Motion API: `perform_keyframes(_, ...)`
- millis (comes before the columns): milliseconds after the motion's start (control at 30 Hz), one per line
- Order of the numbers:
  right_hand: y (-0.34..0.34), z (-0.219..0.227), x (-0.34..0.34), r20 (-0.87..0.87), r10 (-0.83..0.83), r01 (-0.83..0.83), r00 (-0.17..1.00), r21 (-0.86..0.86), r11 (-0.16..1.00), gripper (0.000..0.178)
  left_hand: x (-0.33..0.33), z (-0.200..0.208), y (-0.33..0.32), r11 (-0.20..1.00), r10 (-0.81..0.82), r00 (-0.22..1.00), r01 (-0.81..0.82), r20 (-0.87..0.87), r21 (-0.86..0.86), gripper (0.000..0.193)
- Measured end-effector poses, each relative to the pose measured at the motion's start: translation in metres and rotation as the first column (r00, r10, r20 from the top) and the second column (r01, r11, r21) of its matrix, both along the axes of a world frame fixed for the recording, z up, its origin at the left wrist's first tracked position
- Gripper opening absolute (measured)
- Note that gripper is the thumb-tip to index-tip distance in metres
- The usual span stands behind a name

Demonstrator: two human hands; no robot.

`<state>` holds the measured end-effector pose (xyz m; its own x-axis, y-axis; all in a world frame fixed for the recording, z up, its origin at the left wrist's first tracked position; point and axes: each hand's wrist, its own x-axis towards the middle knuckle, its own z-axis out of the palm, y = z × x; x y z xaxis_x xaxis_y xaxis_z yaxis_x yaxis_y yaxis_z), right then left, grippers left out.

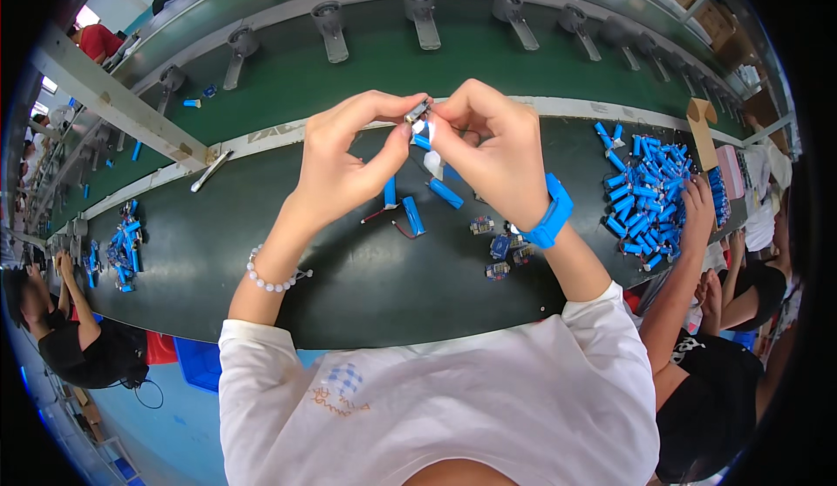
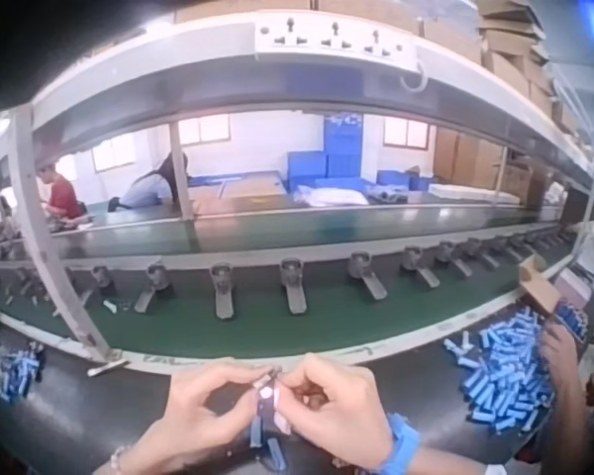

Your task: Assembling lithium batteries onto small circuit boards on a factory production line.

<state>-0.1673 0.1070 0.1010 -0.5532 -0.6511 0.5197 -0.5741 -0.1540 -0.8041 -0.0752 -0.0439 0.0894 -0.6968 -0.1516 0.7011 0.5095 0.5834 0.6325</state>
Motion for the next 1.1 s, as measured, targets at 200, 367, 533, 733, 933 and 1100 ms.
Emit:
perform_keyframes(200, 0.003, -0.004, -0.004, 0.081, 0.049, -0.054, 0.995, 0.061, 0.997, 0.005, 0.003, -0.004, 0.004, 0.994, -0.02, 0.996, 0.011, 0.086, 0.108, 0.024)
perform_keyframes(367, 0.001, -0.007, -0.008, 0.097, 0.071, -0.077, 0.993, 0.059, 0.995, 0.006, 0.002, -0.005, 0.004, 0.991, -0.039, 0.992, 0.023, 0.12, 0.134, 0.024)
perform_keyframes(533, 0.002, 0.0, -0.012, 0.107, 0.066, -0.077, 0.992, 0.101, 0.992, 0.006, 0.0, 0.0, 0.001, 0.98, -0.084, 0.974, 0.042, 0.211, 0.196, 0.024)
perform_keyframes(733, 0.006, 0.004, -0.032, -0.163, 0.045, -0.023, 0.986, 0.134, 0.991, 0.01, -0.01, 0.0, -0.037, 0.964, -0.129, 0.922, 0.03, 0.365, 0.266, 0.027)
perform_keyframes(933, 0.029, -0.041, -0.059, -0.218, 0.154, -0.073, 0.964, 0.338, 0.938, 0.015, -0.022, -0.036, -0.147, 0.839, 0.203, 0.936, -0.318, 0.289, 0.442, 0.031)
perform_keyframes(1100, 0.028, -0.069, -0.047, -0.199, 0.218, -0.076, 0.955, 0.549, 0.832, 0.013, -0.033, -0.087, -0.239, 0.665, 0.401, 0.869, -0.493, 0.289, 0.56, 0.034)
